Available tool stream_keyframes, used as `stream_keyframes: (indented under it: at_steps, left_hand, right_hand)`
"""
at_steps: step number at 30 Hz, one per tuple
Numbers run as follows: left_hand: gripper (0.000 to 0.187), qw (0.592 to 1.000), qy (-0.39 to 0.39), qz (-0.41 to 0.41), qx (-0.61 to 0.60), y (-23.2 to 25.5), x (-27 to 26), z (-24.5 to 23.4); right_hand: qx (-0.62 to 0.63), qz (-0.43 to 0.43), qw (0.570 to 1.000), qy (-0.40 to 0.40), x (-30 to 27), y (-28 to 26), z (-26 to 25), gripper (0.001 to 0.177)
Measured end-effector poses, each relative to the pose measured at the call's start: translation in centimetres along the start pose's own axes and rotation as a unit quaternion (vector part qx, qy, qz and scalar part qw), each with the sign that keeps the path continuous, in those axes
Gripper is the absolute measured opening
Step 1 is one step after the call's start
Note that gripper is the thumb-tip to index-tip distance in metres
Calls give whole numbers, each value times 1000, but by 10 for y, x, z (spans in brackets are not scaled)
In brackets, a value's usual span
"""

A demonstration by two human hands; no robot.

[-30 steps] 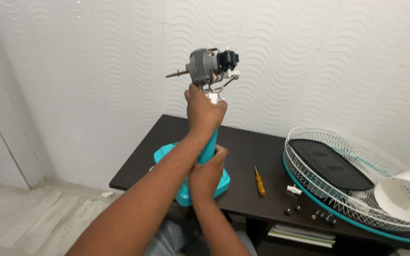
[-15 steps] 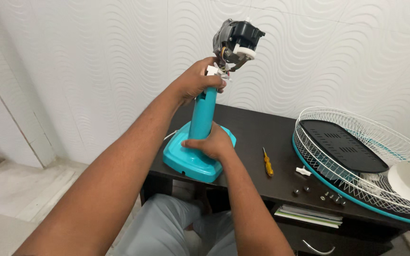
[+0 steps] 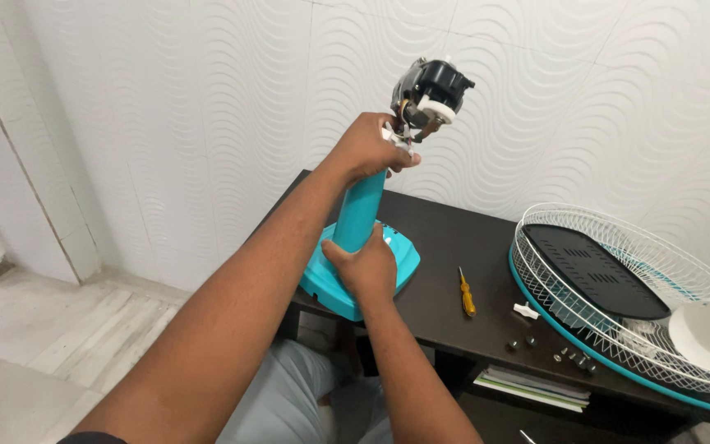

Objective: The person assembles a disassembled electric fan on a table. They use a screwdriver to tighten screws on the motor, attach the motor to the fan stand, and fit the rear housing onto the motor assembly.

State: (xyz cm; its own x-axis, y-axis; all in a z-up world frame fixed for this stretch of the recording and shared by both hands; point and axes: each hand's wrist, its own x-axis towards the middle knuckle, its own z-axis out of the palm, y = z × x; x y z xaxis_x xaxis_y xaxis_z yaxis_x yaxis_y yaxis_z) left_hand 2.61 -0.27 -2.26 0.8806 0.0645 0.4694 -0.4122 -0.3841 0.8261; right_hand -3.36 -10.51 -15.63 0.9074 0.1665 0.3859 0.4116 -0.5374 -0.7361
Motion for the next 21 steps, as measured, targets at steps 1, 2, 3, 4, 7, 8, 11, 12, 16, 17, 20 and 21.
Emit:
stream_keyframes:
  at_steps: [1,2,3,4,7,8,11,12,16,17,20,21]
  left_hand:
    - [45,1000,-7,22,9,-1,0,1]
    - [50,999,-15,43,18,-1,1,1]
    - [55,999,-4,34,27,-2,1,1]
    - [61,999,6,25,36,-3,1,1]
    - [69,998,25,22,53,-7,3,1]
    - [73,998,28,24,56,-8,3,2]
    - [74,998,46,35,31,-10,3,6]
    - [71,998,50,40,21,-9,4,6]
    - [57,996,70,46,-1,-5,-5,7]
    - [54,996,76,47,-3,-3,-7,8]
    - [45,994,84,63,-26,3,-12,8]
    - [44,994,89,67,-23,4,-15,9]
  right_hand:
    - [-4,1,1000,1,0,0,1,80]
    - [-8,1,1000,2,1,0,1,80]
    - [-12,0,1000,7,1,0,1,87]
    - [-16,-1,1000,12,2,0,1,93]
    - [-13,8,1000,4,1,-1,1,97]
    - [-10,13,1000,-2,0,-1,1,96]
    - [0,3,1000,-12,-3,-2,-1,91]
    - [-5,4,1000,-12,-2,-3,-2,92]
    - [-14,3,1000,-10,-5,-4,0,96]
    - [-14,0,1000,-8,-5,-3,1,98]
    - [-27,-6,1000,0,-6,-3,2,102]
    - [-40,-11,999,12,-8,-2,3,101]
